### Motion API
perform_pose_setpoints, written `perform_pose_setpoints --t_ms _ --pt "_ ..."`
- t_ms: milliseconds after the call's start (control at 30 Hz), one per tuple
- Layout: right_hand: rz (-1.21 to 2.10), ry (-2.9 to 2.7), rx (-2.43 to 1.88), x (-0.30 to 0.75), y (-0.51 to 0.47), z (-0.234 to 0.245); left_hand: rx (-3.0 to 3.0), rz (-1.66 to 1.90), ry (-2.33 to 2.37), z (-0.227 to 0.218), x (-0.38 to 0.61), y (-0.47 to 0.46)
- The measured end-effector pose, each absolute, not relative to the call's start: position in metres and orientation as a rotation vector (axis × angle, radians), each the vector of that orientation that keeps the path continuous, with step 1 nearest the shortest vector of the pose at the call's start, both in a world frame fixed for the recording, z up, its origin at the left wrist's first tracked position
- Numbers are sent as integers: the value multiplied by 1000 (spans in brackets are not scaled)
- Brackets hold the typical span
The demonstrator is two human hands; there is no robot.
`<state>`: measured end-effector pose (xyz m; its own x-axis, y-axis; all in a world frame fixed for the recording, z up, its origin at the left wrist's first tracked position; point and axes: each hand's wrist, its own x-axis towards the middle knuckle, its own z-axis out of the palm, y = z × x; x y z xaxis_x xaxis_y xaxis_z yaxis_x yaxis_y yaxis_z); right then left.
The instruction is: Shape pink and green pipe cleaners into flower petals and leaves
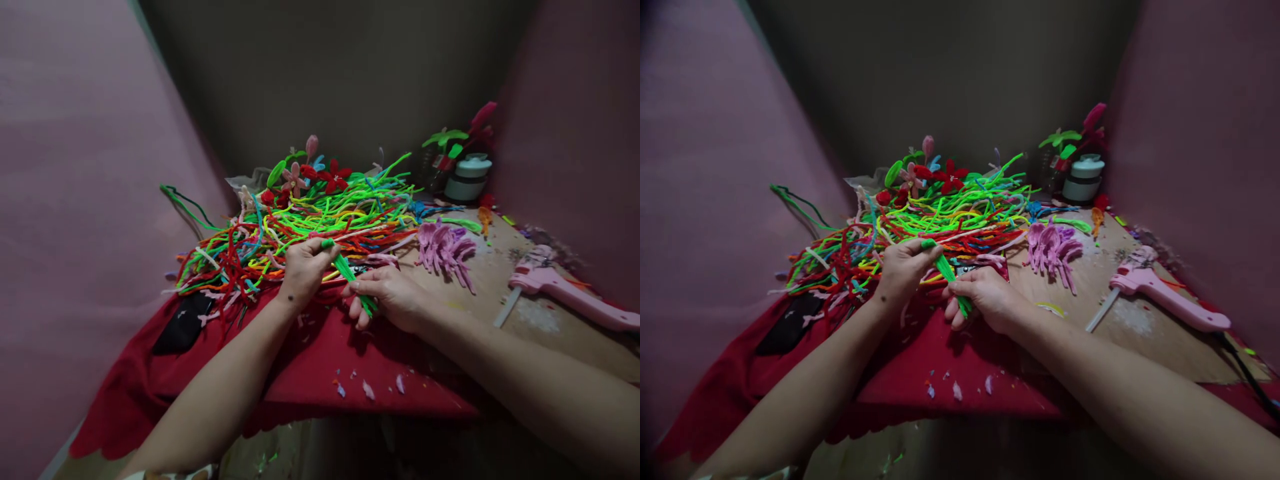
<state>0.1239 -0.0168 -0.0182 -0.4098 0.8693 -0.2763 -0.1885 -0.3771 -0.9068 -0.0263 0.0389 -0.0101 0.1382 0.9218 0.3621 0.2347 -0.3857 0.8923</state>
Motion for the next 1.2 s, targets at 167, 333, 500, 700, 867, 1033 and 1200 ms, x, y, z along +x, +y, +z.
perform_pose_setpoints --t_ms 167,333,500,700,867,1033,1200 --pt "1869 -1083 -1029 123 -17 -20 1832 1503 1202 2 -29 39" --pt "1685 -1066 -1097 125 -14 -16 1386 1607 1083 6 -45 57" --pt "1155 -1020 -1013 149 -2 6 1559 1474 1193 -5 -50 64" --pt "422 -1131 -1471 197 25 12 1469 1471 1157 -8 -50 66" --pt "-160 -1468 -2113 208 28 10 1422 1477 1163 -6 -54 69" --pt "-541 -1702 -1845 194 19 5 1503 1473 1222 -10 -53 69" --pt "-508 -1887 -1458 175 10 -7 1712 1463 1277 -16 -46 62"
